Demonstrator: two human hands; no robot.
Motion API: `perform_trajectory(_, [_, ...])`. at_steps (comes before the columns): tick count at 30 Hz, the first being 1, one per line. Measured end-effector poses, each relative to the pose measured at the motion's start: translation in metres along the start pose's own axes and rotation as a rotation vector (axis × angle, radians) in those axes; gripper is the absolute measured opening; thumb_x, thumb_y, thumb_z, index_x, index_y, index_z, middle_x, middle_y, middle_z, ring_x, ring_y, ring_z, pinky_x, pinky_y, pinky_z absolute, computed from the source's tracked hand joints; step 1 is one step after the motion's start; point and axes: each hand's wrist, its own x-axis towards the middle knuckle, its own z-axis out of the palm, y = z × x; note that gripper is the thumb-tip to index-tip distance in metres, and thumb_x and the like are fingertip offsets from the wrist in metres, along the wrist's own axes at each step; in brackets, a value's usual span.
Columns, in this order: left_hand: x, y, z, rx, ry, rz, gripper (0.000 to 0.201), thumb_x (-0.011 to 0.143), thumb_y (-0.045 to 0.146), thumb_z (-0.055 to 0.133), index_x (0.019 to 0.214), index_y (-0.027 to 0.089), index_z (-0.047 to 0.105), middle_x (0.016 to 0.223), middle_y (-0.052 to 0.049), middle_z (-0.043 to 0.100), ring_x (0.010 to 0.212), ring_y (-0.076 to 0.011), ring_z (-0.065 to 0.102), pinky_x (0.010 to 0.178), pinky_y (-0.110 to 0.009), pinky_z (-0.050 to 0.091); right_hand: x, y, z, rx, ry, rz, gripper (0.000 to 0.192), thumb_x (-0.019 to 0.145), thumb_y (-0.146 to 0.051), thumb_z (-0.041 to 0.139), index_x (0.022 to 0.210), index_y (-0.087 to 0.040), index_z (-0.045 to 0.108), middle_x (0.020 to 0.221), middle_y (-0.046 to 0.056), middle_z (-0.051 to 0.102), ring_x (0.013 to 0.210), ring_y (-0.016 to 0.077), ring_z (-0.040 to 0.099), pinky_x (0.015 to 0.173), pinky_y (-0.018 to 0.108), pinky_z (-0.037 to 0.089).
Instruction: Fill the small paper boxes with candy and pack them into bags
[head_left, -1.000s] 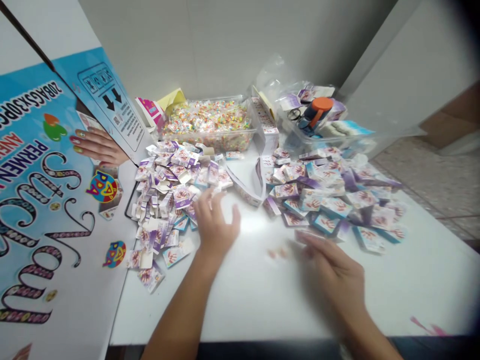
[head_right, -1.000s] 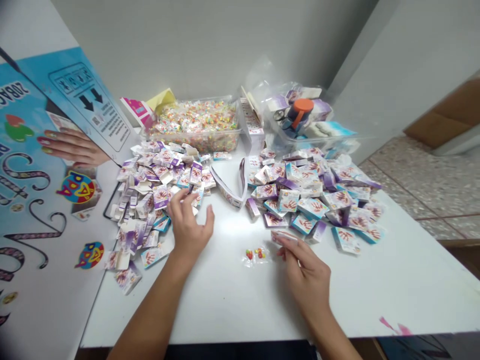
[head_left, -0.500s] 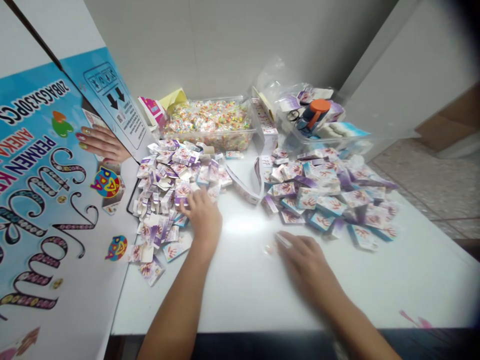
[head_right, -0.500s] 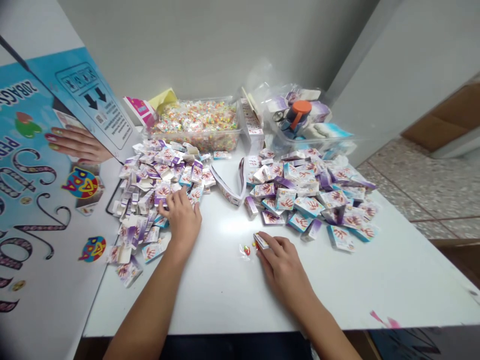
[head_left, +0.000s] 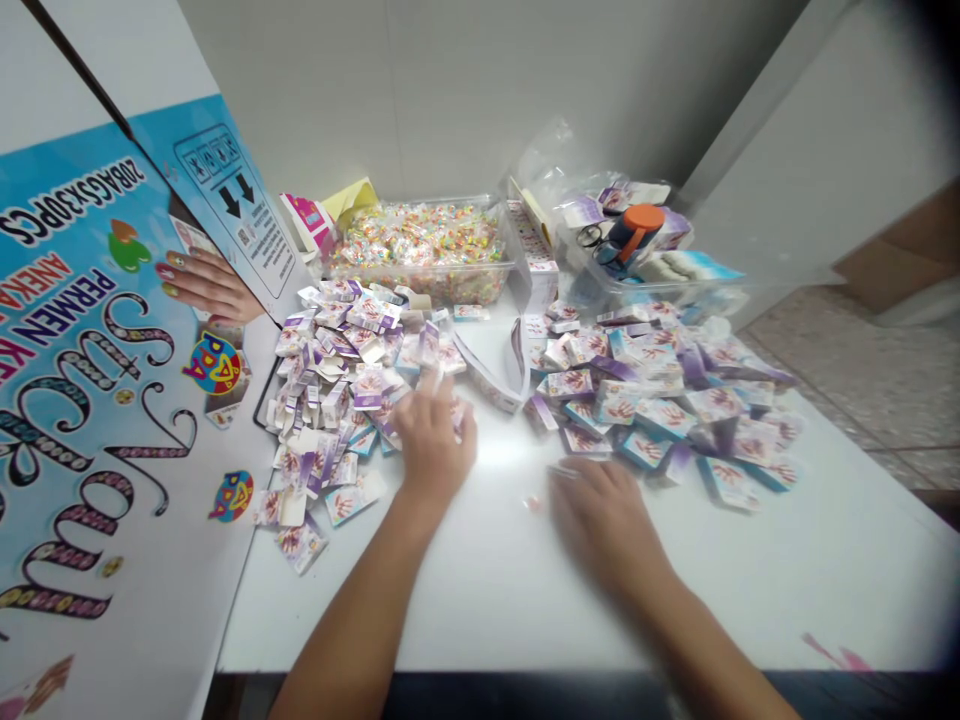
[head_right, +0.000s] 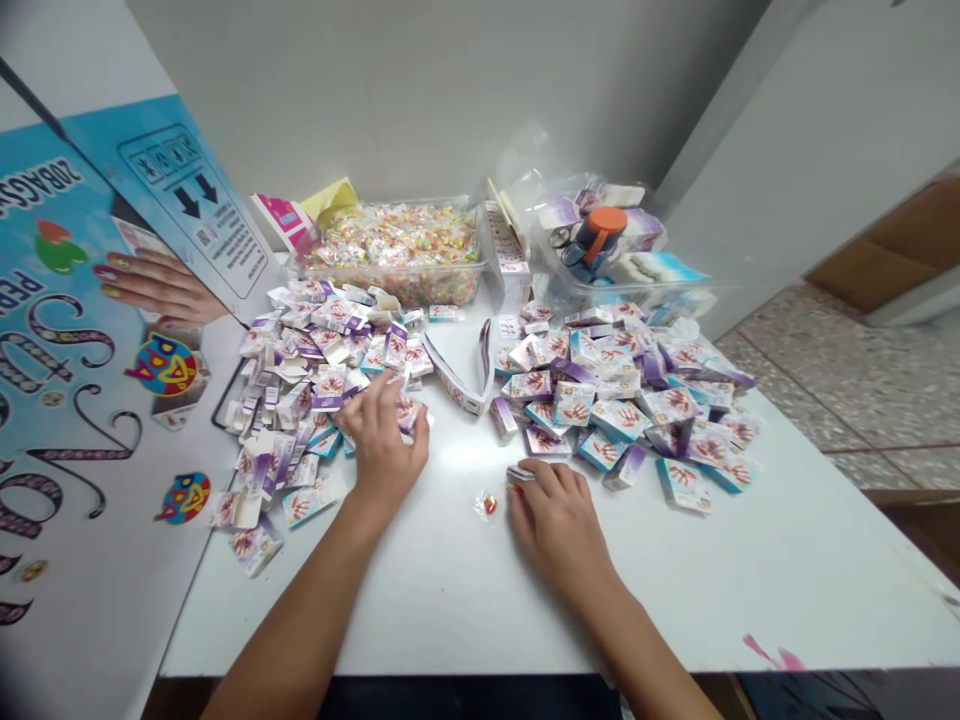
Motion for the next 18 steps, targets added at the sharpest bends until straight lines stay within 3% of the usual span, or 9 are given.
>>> perform_trajectory(4, [-0.012, 0.017, 0.006, -0.238, -0.162, 0.010, 0.032, 0.090, 0.027, 0.058, 0.120, 0.017, 0.064, 0.126, -0.010, 0.066, 0.110, -0.0279, 0.048, 0.101, -0.042, 0.036, 0.008, -0.003, -0.009, 0.195, 0.128, 0.144, 0.017, 0.093, -0.027, 0.056, 0.091, -0.019, 0.070, 0.083, 0.006, 0.073, 0.076, 0.0203, 0.066, 0.072, 0.036, 0.053])
perform_trajectory(8, [-0.018, 0.026, 0.012, -0.437, -0.158, -0.115, 0.023, 0.093, 0.023, 0.051, 0.109, 0.017, 0.067, 0.112, -0.010, 0.068, 0.108, -0.0249, 0.050, 0.099, -0.040, 0.040, 0.023, -0.024, -0.026, 0.431, 0.163, 0.282, 0.013, 0.090, -0.031, 0.063, 0.090, -0.021, 0.071, 0.081, 0.003, 0.075, 0.065, 0.0157, 0.066, 0.063, 0.028, 0.053])
perform_trajectory(12, [-0.016, 0.019, 0.016, -0.523, -0.223, -0.182, 0.022, 0.094, 0.018, 0.046, 0.100, 0.017, 0.067, 0.098, -0.009, 0.068, 0.102, -0.0243, 0.052, 0.095, -0.041, 0.042, 0.052, -0.042, -0.033, 0.607, 0.215, 0.398, 0.013, 0.088, -0.033, 0.066, 0.088, -0.021, 0.072, 0.069, 0.000, 0.071, 0.060, 0.0146, 0.064, 0.063, 0.028, 0.054])
perform_trajectory(15, [-0.011, 0.009, 0.015, -0.596, -0.366, -0.076, 0.028, 0.088, 0.008, 0.044, 0.102, 0.017, 0.066, 0.104, -0.008, 0.070, 0.106, -0.0240, 0.053, 0.098, -0.041, 0.042, 0.077, -0.042, -0.032, 0.762, 0.266, 0.451, 0.016, 0.087, -0.033, 0.067, 0.098, -0.022, 0.071, 0.068, -0.001, 0.068, 0.057, 0.0133, 0.062, 0.057, 0.027, 0.052])
perform_trajectory(18, [-0.008, 0.002, 0.009, -0.558, -0.580, 0.090, 0.046, 0.078, 0.001, 0.045, 0.116, 0.021, 0.063, 0.130, -0.007, 0.064, 0.126, -0.0255, 0.047, 0.108, -0.045, 0.034, 0.093, -0.037, -0.028, 0.899, 0.293, 0.466, 0.021, 0.087, -0.034, 0.068, 0.104, -0.022, 0.071, 0.065, -0.002, 0.065, 0.051, 0.0116, 0.059, 0.049, 0.025, 0.048])
